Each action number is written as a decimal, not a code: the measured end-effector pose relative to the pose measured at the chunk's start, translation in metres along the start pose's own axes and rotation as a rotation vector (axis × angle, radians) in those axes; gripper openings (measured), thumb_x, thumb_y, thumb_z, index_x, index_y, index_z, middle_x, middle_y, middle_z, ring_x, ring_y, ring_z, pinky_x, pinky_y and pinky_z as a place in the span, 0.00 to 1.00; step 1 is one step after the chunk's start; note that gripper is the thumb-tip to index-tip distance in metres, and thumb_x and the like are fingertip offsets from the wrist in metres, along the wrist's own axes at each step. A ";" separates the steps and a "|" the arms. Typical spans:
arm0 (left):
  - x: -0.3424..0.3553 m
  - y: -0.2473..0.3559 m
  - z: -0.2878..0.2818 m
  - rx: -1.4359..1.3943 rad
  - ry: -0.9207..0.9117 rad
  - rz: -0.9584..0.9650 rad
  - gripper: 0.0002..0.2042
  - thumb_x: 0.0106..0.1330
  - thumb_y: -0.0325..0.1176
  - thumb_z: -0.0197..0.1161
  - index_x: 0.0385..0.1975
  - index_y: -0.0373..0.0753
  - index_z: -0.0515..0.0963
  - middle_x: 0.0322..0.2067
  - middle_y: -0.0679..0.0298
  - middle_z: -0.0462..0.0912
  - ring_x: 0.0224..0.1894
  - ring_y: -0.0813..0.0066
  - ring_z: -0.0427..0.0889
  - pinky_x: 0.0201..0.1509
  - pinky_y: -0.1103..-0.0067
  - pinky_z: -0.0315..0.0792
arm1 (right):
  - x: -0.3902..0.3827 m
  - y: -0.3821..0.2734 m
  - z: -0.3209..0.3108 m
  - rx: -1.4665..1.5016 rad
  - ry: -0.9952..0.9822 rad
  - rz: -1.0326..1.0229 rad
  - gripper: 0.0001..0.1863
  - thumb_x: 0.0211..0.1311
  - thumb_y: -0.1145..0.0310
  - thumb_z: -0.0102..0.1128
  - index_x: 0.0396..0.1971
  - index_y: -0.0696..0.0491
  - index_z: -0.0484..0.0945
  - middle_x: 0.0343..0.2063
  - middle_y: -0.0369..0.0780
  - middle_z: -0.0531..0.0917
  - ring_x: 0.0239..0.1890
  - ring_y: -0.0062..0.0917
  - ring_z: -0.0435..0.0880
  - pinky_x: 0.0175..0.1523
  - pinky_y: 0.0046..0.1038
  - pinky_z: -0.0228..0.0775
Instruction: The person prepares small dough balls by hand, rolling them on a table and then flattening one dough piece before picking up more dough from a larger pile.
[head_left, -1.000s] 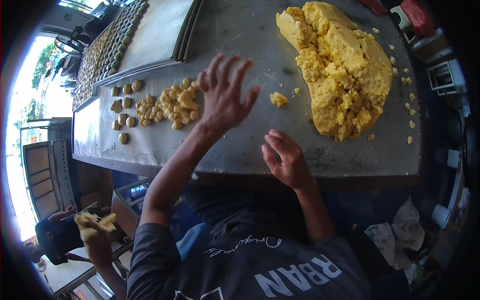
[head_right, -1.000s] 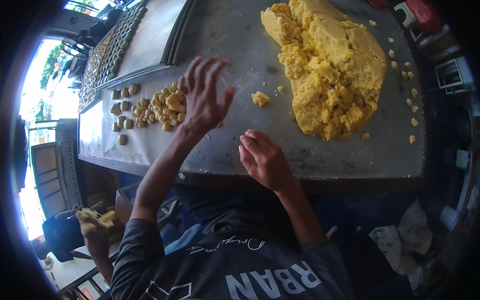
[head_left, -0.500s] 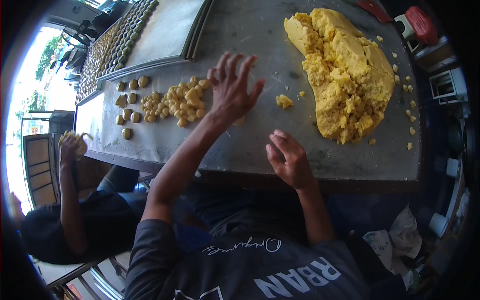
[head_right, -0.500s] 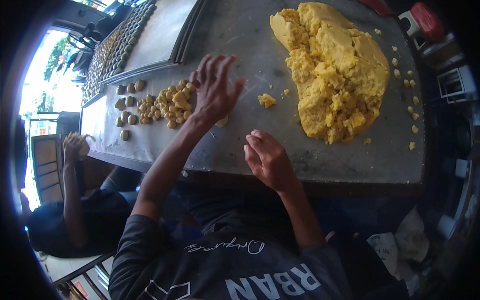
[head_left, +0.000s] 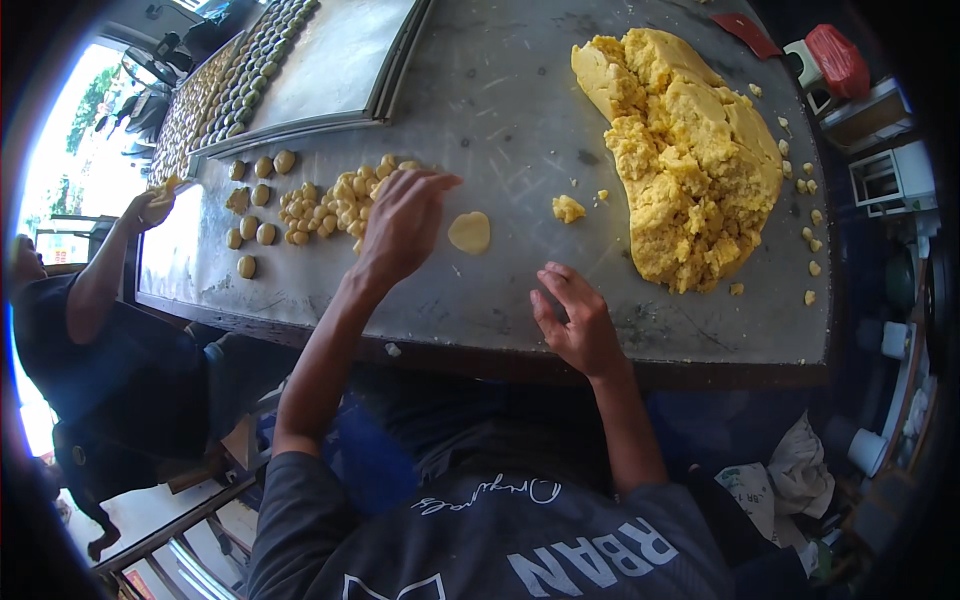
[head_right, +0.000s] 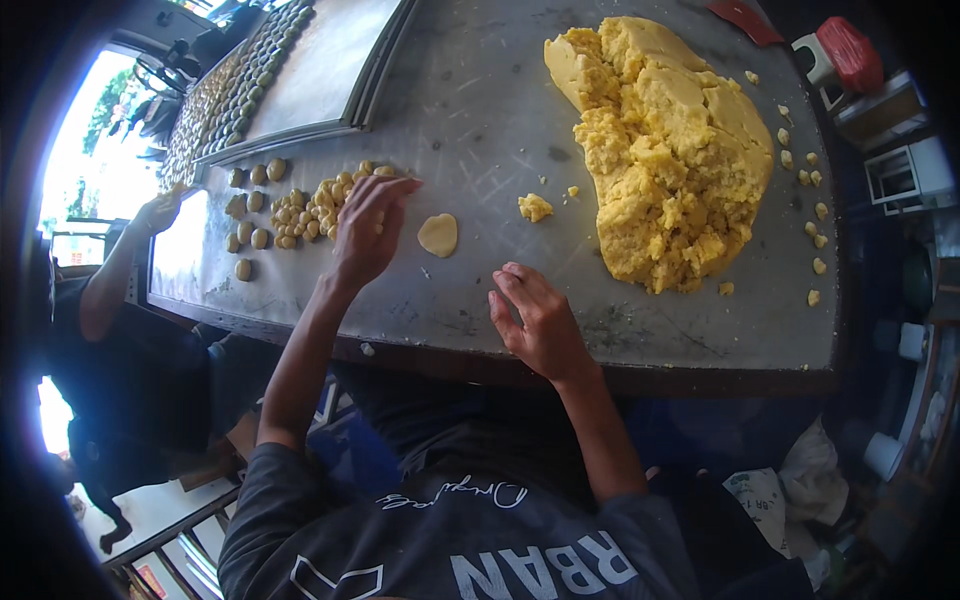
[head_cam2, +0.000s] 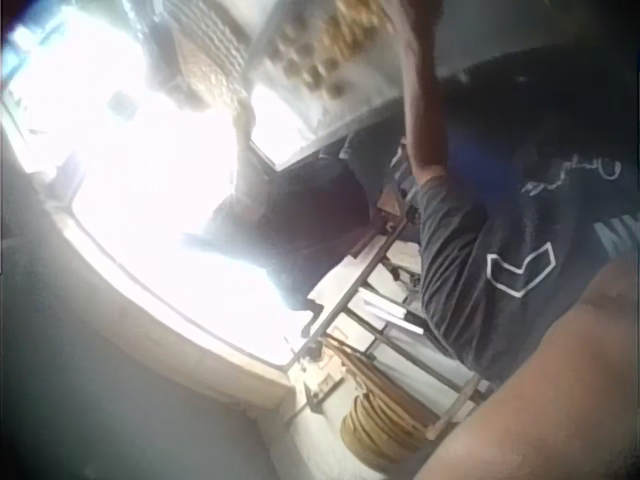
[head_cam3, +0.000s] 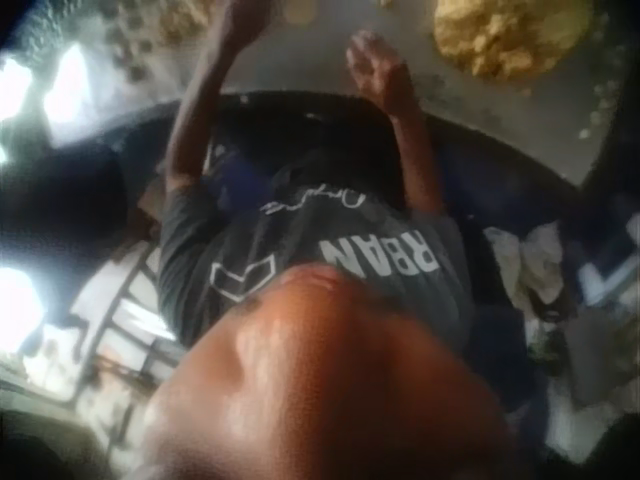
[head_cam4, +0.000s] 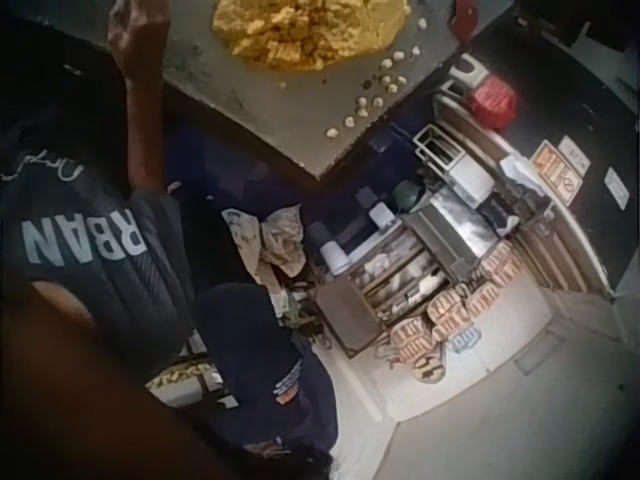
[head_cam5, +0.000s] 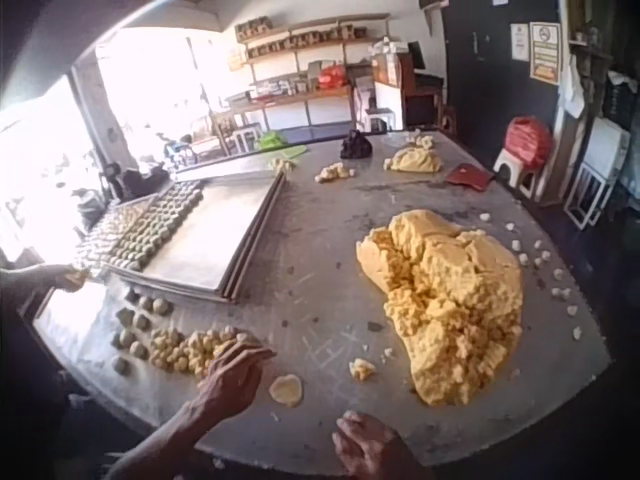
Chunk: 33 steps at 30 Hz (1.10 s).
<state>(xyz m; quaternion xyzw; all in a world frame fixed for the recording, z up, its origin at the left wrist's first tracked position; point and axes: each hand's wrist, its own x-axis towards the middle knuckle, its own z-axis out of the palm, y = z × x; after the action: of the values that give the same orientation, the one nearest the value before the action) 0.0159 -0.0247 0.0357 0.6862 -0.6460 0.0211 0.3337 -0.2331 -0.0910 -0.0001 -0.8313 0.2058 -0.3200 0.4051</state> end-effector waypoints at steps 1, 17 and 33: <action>-0.001 -0.003 -0.002 -0.018 0.054 -0.024 0.09 0.61 0.21 0.55 0.40 0.37 0.78 0.34 0.59 0.80 0.39 0.62 0.78 0.46 0.71 0.70 | 0.001 -0.001 0.000 0.004 -0.026 0.027 0.13 0.57 0.73 0.62 0.41 0.63 0.76 0.42 0.50 0.80 0.46 0.43 0.81 0.51 0.35 0.73; -0.003 -0.035 -0.001 -0.137 0.482 0.105 0.05 0.52 0.22 0.61 0.27 0.40 0.77 0.23 0.64 0.77 0.26 0.66 0.76 0.32 0.72 0.71 | 0.102 0.024 0.057 -0.519 -0.598 -0.227 0.18 0.68 0.62 0.47 0.50 0.57 0.73 0.52 0.48 0.75 0.60 0.50 0.65 0.68 0.47 0.49; -0.017 -0.020 0.017 -0.194 0.351 0.041 0.05 0.53 0.30 0.61 0.30 0.42 0.77 0.27 0.66 0.79 0.32 0.65 0.76 0.36 0.71 0.73 | 0.130 -0.045 0.059 -0.438 -0.809 0.284 0.14 0.58 0.72 0.56 0.43 0.63 0.73 0.40 0.54 0.80 0.49 0.51 0.75 0.52 0.44 0.67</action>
<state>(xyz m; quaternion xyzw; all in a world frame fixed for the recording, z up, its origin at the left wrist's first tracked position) 0.0245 -0.0198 0.0057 0.6231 -0.5909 0.0848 0.5054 -0.0958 -0.1109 0.0562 -0.9187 0.2056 0.1385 0.3075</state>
